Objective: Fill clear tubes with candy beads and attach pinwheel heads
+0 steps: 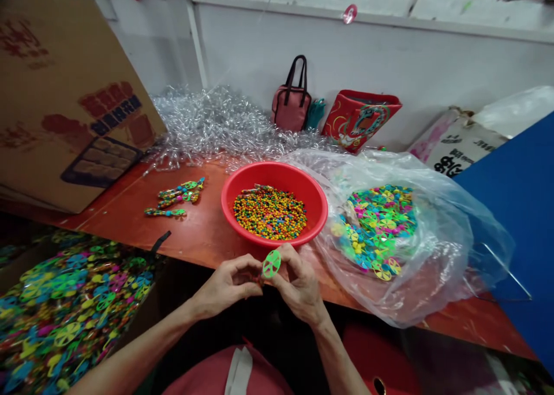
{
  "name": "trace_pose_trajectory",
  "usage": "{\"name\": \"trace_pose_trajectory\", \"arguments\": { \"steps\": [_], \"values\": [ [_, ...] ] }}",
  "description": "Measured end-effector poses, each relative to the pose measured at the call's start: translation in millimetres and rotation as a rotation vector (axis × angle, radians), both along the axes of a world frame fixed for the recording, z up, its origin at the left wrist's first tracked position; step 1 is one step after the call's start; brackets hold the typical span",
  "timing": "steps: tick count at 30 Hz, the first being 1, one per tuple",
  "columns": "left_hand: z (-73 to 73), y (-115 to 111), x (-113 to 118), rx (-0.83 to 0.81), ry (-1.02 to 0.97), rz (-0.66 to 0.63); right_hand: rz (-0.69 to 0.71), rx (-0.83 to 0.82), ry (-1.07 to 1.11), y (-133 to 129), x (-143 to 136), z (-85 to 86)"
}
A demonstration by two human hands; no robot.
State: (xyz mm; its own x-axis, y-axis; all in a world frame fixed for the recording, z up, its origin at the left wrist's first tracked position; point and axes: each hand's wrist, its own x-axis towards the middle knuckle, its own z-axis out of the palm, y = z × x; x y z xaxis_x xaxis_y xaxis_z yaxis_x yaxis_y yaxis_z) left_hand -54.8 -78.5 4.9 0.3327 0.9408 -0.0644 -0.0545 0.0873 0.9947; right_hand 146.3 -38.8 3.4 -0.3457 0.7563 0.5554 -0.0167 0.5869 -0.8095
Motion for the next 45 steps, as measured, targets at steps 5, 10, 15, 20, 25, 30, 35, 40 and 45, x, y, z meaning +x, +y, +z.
{"name": "trace_pose_trajectory", "arguments": {
  "steps": [5, 10, 15, 20, 25, 30, 35, 40, 45],
  "values": [
    [6.5, -11.5, -24.5, 0.005, 0.031, -0.087, 0.157, 0.03, -0.099, 2.9, -27.3, 10.1],
    [-2.7, 4.3, -53.7, 0.222, 0.193, 0.222, 0.245, 0.171, -0.266, 46.2, -59.7, 33.7],
    [-17.4, 66.0, -128.4, 0.386, 0.436, 0.603, 0.248, 0.276, -0.612, 157.9, -83.8, 49.6],
    [-19.4, 115.6, -191.4, 0.553, 0.83, 0.913, -0.1, 0.186, -1.006, 245.4, -77.3, 25.7],
    [-0.6, 126.9, -165.0, 0.647, 0.712, 0.86, -0.097, 0.102, -1.021, 268.5, -67.6, 8.8],
    [15.7, 144.9, -103.2, 0.564, 0.286, 0.628, 0.08, -0.018, -0.904, 273.9, -59.8, 16.5],
    [28.4, 158.8, -67.0, 0.547, 0.195, 0.514, 0.315, -0.164, -0.549, 251.5, -24.7, 30.5],
    [30.9, 155.6, -51.3, 0.561, 0.244, 0.562, 0.159, 0.03, -0.836, 217.0, -17.3, 18.0],
    [31.1, 143.7, -50.6, 0.569, 0.342, 0.599, 0.277, 0.044, -0.829, 183.8, -56.8, 2.6]
  ]
}}
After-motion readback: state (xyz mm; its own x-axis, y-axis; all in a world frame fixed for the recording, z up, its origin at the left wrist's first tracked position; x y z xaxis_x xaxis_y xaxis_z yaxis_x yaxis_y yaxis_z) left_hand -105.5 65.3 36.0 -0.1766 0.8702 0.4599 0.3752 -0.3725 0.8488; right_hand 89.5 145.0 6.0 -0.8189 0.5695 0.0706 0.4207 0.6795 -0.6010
